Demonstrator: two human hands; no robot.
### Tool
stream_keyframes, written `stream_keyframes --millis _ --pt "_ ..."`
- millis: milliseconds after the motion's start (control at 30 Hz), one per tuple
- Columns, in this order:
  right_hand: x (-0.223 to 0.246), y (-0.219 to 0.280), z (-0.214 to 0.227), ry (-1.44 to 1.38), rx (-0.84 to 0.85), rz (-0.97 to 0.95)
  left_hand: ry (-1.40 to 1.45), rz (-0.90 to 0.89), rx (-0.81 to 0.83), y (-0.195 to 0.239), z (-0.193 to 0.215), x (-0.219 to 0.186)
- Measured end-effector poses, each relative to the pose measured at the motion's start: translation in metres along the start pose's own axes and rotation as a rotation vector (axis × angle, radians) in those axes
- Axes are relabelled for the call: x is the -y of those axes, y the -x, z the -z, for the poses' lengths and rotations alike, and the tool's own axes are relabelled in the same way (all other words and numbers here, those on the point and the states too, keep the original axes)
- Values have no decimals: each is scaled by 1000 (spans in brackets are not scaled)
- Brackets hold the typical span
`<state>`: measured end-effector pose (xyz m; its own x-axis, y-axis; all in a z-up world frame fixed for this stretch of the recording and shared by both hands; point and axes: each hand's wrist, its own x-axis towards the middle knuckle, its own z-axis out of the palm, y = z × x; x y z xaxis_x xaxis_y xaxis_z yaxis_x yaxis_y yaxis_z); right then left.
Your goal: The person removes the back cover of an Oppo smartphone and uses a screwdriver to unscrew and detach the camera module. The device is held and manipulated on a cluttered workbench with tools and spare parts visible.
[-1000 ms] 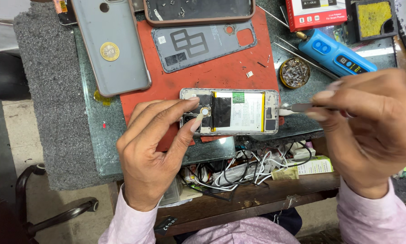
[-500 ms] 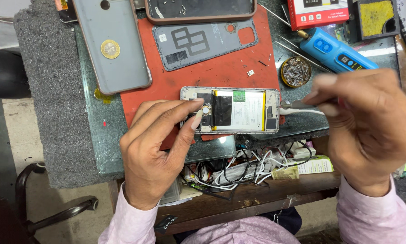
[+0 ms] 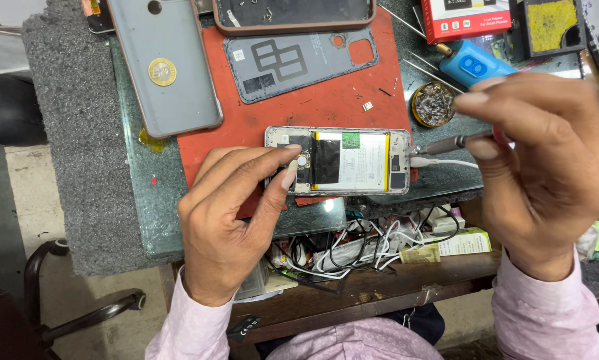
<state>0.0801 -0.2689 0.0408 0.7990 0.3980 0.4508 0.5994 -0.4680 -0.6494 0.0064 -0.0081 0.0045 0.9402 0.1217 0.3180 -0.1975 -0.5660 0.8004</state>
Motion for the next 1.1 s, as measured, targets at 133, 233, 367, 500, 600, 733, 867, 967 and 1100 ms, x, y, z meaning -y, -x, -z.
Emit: stream_keyframes --millis 133,233,367,500,600,733,867,967,1100 --pt "5 -11 2 86 125 18 4 -19 -5 0 0 0" --pt "11 -15 -1 24 99 -43 0 -58 -26 1 1 0" --pt "22 -17 -13 -250 -68 -257 -10 -141 -47 2 0 2" --pt "24 -19 -31 -332 -131 -337 -42 -226 -78 6 -2 -2" --pt "31 -11 -48 -317 -134 -286 -57 -285 -91 9 -2 -3" --pt "39 -5 -68 -367 -173 -304 -56 -286 -99 11 -2 -2" --pt "44 4 -77 -472 -190 -296 -56 -245 -106 12 -1 -1" --pt "39 6 -79 -477 -193 -246 -34 -197 -104 11 -2 -1" --pt "37 14 -82 -423 -178 -145 -14 -131 -106 9 -2 -2"
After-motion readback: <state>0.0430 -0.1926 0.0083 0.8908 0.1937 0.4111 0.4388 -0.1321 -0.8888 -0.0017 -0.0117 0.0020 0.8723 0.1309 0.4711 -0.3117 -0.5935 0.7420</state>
